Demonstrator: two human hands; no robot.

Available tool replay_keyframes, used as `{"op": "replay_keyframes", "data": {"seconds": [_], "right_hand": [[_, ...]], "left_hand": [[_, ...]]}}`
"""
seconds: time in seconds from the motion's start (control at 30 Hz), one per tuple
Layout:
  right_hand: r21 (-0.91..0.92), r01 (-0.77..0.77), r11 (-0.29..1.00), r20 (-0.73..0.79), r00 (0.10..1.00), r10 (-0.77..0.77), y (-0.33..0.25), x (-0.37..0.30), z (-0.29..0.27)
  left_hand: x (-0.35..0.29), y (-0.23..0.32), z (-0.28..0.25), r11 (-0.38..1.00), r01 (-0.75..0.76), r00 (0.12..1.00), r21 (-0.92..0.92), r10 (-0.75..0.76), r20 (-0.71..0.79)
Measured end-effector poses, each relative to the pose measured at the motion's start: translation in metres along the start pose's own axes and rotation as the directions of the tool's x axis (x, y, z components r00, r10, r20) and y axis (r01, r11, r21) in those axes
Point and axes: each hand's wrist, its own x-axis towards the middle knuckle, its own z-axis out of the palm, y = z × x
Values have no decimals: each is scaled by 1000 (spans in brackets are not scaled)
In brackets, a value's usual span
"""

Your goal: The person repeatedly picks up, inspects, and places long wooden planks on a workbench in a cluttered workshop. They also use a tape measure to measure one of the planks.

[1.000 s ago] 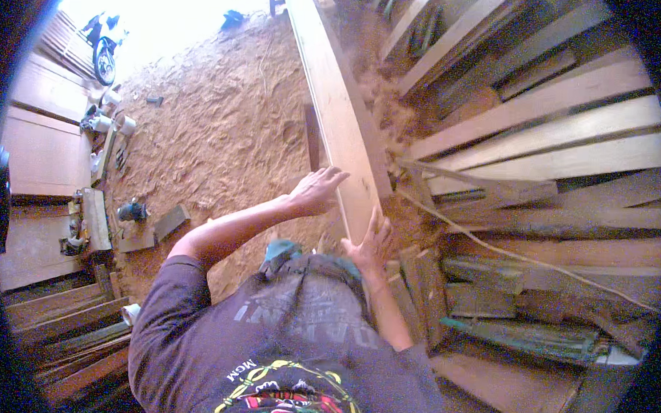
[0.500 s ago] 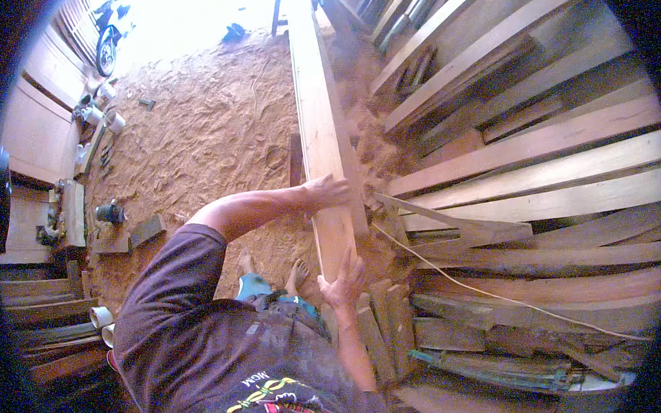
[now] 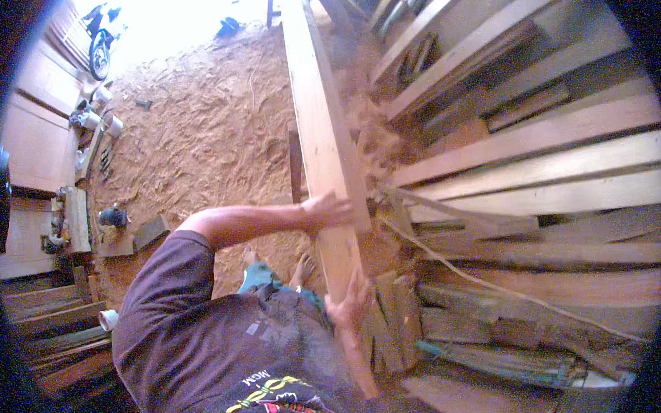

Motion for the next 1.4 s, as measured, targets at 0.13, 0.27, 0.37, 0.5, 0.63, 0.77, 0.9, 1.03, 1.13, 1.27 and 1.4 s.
{"op": "replay_keyframes", "data": {"seconds": [0.13, 0.27, 0.37, 0.5, 0.63, 0.77, 0.9, 1.03, 1.13, 1.27, 1.4], "right_hand": [[-90, 27, 996, -86, 996, -35, -8, 54, 25], [38, 82, 996, -105, 991, -78, -15, 79, 26], [98, 46, 994, -39, 998, -42, -13, 75, 11], [345, -1, 939, -216, 973, 80, 16, 62, 6], [600, -491, 632, 180, 852, 492, 56, 9, 22], [768, -592, 243, 478, 783, 397, 17, -17, 64], [806, -479, 349, 341, 856, 388, -31, 4, 75], [754, -563, 340, 427, 812, 397, -47, 20, 54], [793, -487, 366, 337, 851, 403, -51, 21, 46], [731, -440, 522, 230, 878, 419, -54, 23, 55], [697, -507, 507, 312, 851, 422, -57, 25, 61]], "left_hand": [[20, -58, 26, 972, 104, 993, 210, -90, -74], [9, -88, 9, 983, 154, 969, -104, -130, 212], [2, -82, -15, 961, 132, 991, -245, -119, 66], [6, -68, -34, 965, 222, 967, -141, -198, 162], [3, -26, -34, 971, 58, 998, -233, -50, 41], [3, 6, -38, 950, -133, 990, -284, 141, 9], [8, 5, -49, 942, -116, 989, -316, 138, 47], [10, -4, -57, 946, -160, 983, -280, 180, 47], [11, -6, -60, 939, -159, 980, -305, 187, 68], [13, -5, -62, 970, -111, 980, -218, 142, 136], [11, -4, -61, 970, -98, 980, -224, 134, 150]]}}
